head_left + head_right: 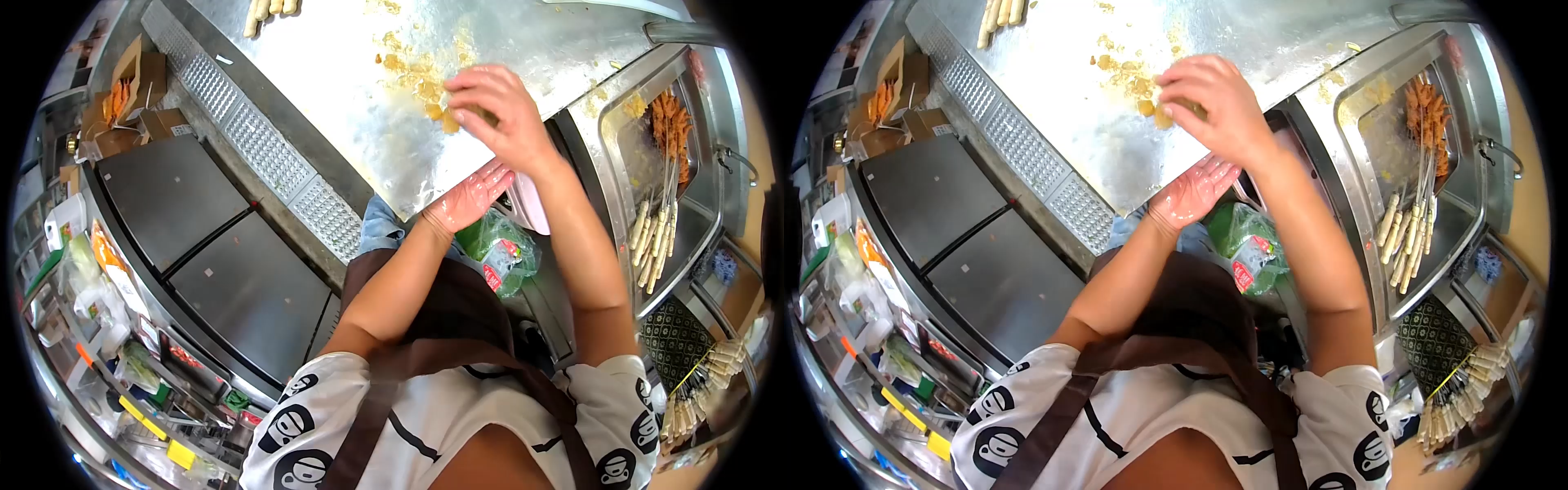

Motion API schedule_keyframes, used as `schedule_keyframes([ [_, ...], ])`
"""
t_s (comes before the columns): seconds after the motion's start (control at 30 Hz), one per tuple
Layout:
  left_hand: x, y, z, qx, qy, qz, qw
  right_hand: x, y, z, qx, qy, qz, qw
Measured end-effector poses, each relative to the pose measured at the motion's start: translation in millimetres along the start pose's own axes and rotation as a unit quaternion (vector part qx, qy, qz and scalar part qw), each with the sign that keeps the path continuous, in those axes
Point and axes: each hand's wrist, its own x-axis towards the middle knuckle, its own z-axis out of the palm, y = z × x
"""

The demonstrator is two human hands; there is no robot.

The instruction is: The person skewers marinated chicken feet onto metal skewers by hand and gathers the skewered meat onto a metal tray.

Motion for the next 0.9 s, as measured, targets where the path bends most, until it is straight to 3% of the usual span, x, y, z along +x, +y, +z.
schedule_keyframes([
  [0.07, -2, -2, 0, 0.021, 0.026, 0.015, 0.999, -20, -14, 9, -0.007, 0.065, 0.034, 0.997],
  [0.1, -3, -2, 0, -0.010, -0.012, 0.014, 1.000, -31, -23, 14, -0.006, 0.064, 0.034, 0.997],
  [0.17, -6, 0, -1, -0.068, -0.088, 0.010, 0.994, -52, -40, 26, -0.015, 0.161, 0.088, 0.983],
  [0.23, -9, -1, 5, -0.087, -0.053, 0.003, 0.995, -69, -54, 38, 0.043, 0.203, 0.086, 0.974],
  [0.3, -9, -1, 15, -0.063, 0.004, -0.017, 0.998, -80, -71, 40, 0.054, 0.213, 0.095, 0.971],
  [0.37, -6, 1, 2, -0.072, 0.015, -0.023, 0.997, -81, -75, 39, 0.176, 0.217, 0.098, 0.955],
  [0.43, -3, 0, -14, -0.163, -0.088, -0.013, 0.983, -62, -61, 22, 0.162, 0.200, 0.059, 0.965],
  [0.47, -5, 3, 0, -0.061, -0.089, -0.002, 0.994, -38, -51, 12, 0.146, 0.201, 0.062, 0.967],
  [0.5, -6, 4, -1, -0.060, -0.091, 0.003, 0.994, -16, -31, 4, 0.134, 0.157, 0.057, 0.977],
  [0.57, -6, 2, -2, -0.088, 0.052, -0.038, 0.994, 46, 3, -3, 0.104, 0.123, 0.064, 0.985],
  [0.6, -5, 3, -6, -0.053, 0.034, -0.027, 0.998, 77, 24, 5, 0.137, 0.143, 0.027, 0.980],
  [0.73, -5, 5, -8, -0.014, 0.022, -0.017, 1.000, 146, 43, 37, 0.192, 0.025, 0.045, 0.980],
  [0.83, -7, 6, -6, -0.029, 0.034, -0.018, 0.999, 138, 27, 42, 0.244, -0.143, 0.038, 0.958],
  [0.9, -8, 7, -4, -0.025, 0.035, -0.018, 0.999, 110, 21, 40, 0.261, -0.176, -0.007, 0.949],
])
